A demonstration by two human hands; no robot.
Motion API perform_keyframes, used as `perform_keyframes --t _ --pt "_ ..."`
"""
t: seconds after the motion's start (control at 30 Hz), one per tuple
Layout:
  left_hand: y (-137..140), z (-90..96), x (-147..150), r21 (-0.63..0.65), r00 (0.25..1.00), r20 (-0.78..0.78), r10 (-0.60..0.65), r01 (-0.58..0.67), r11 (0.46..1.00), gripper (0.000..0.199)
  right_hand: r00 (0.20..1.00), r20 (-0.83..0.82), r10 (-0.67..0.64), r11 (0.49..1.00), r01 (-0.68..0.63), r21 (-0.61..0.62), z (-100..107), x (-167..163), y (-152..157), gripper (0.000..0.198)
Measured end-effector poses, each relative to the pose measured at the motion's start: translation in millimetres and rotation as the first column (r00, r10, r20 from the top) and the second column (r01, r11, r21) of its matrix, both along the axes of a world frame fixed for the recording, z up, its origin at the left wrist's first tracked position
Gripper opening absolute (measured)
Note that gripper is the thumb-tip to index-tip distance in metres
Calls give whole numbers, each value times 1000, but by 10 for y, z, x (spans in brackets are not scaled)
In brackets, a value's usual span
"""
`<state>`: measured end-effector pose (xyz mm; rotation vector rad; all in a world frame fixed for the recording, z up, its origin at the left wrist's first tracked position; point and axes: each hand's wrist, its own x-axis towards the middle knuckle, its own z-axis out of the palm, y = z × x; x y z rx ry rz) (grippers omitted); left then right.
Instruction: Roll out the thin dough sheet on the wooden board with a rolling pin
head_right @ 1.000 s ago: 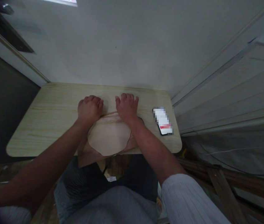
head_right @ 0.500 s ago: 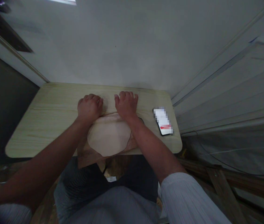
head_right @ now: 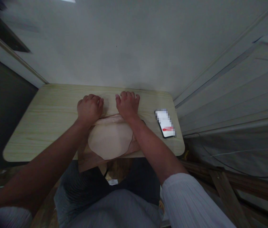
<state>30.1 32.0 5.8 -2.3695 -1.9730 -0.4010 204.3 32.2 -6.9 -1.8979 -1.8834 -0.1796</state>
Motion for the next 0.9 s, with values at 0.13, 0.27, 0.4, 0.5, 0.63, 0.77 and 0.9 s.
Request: perform_keyframes --t 0.13,0.27,0.4,0.5,0.63,0.77,0.9 --pt "13 -4 -3 12 1000 4 0 0 1000 53 1000 4 -4 1000 4 -6 -8 3 18 38" --pt "7 -9 -5 29 1000 -8 -9 10 1000 55 1000 7 -2 1000 2 -6 -19 5 19 39" --pt "-15 0 -2 21 1000 -11 -10 10 1000 55 1000 13 -1 1000 1 4 -26 7 2 37" --pt "-30 6 1 14 1000 -5 -16 16 1000 55 1000 22 4 1000 -4 3 -25 8 -19 38" --pt "-46 3 -3 10 1000 -10 -25 25 1000 55 1000 21 9 1000 -9 15 -20 4 -52 37" --pt "-72 -1 -11 18 999 -12 -37 37 999 54 1000 13 14 1000 -15 20 -17 -1 -81 36" --pt "-103 6 -10 10 999 -15 -31 31 999 54 1000 11 15 1000 -15 17 -13 -1 -110 35"
